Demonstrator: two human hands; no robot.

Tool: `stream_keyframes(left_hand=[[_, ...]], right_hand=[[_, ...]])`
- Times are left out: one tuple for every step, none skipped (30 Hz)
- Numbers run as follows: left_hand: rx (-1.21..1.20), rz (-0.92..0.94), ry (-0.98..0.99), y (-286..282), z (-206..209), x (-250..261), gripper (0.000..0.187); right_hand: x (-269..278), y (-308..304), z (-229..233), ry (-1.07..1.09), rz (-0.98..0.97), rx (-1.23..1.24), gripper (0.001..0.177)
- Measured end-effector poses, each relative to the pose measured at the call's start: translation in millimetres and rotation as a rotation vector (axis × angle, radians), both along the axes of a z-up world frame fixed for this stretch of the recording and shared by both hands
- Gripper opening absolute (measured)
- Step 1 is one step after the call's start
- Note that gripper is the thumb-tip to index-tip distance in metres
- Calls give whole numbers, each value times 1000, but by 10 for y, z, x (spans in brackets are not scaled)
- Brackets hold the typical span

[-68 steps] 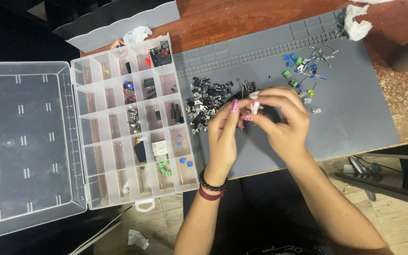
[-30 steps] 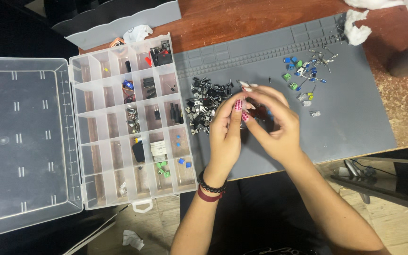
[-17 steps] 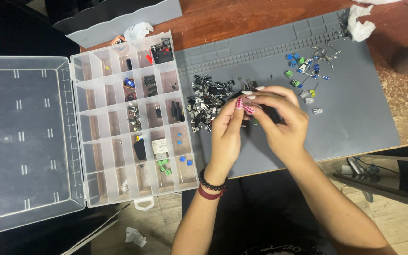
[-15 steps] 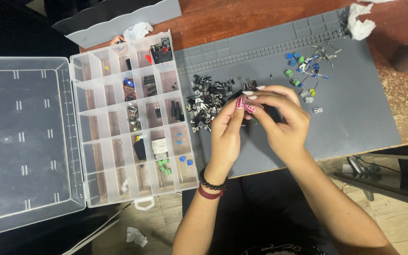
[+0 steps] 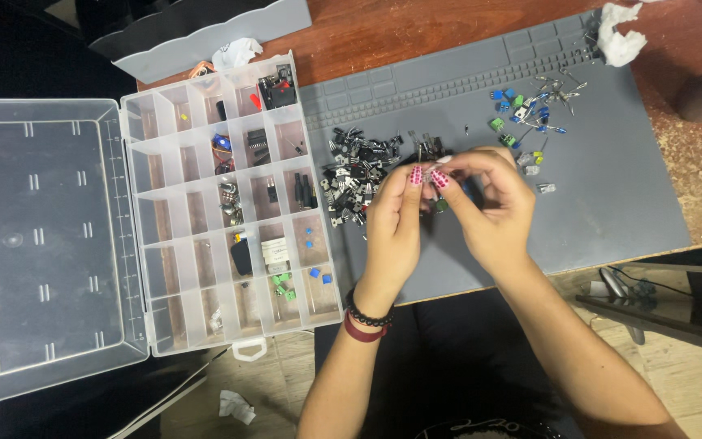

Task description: The person sorts small electronic components from a pile on a gray mat into a compartmentalized plastic storage box. They pick up individual items, inspect them, and place them into specific compartments.

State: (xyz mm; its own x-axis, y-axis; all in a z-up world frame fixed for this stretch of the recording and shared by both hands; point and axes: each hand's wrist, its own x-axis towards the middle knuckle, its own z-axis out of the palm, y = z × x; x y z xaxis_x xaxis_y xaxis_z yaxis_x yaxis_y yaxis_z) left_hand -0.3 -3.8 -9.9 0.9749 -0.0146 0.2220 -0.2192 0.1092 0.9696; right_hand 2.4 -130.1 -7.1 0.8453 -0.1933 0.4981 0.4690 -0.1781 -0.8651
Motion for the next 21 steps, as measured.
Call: stream_keyframes(left_hand=[[67, 30, -7, 10, -40, 7, 26], [135, 60, -14, 23, -80, 13, 24], [135, 61, -14, 28, -33, 7, 24], [145, 76, -32, 35, 15, 6, 25], [154, 91, -49, 41, 64, 4, 29], [156, 90, -50, 38, 78, -1, 29], [165, 111, -58, 35, 92, -6, 29], [173, 131, -64, 28, 108, -15, 30], [173, 130, -64, 20, 94, -12, 30], [158, 148, -67, 12, 83, -7, 31], [142, 166, -69, 4, 76, -5, 31], [142, 167, -74, 8, 70, -7, 31], [125, 168, -60, 12, 68, -11, 33], [106, 169, -48, 13, 68, -8, 34], [106, 171, -55, 13, 90, -7, 34], [103, 167, -57, 13, 113, -10, 36], [100, 163, -58, 12, 137, -15, 39], [99, 164, -64, 8, 124, -16, 39], [83, 164, -57, 3, 114, -19, 40], [66, 165, -51, -5, 105, -22, 41], [64, 166, -57, -3, 94, -27, 41]], right_hand=[[5, 4, 35, -42, 8, -55, 16], [8, 11, 69, -84, 17, -109, 15], [3, 10, 84, -85, 18, -108, 15], [3, 12, 100, -99, 25, -144, 17], [2, 13, 116, -113, 31, -181, 19], [2, 7, 88, -114, 30, -179, 19], [2, 1, 60, -118, 34, -191, 21], [-2, -8, 35, -121, 37, -205, 24], [-1, -6, 24, -121, 36, -204, 24], [2, -5, 16, -123, 49, -213, 25], [3, -3, 13, -124, 62, -221, 27], [-3, 8, 37, -129, 63, -221, 27], [-11, 19, 66, -114, 87, -224, 25], [-13, 27, 98, -101, 111, -228, 24], [-4, 28, 82, -109, 111, -228, 24], [1, 29, 69, -116, 147, -230, 25], [5, 30, 56, -124, 182, -231, 26], [4, 28, 55, -130, 182, -232, 26], [0, 25, 57, -118, 213, -215, 26], [-3, 19, 61, -108, 244, -199, 27], [-10, 14, 39, -114, 244, -201, 27]])
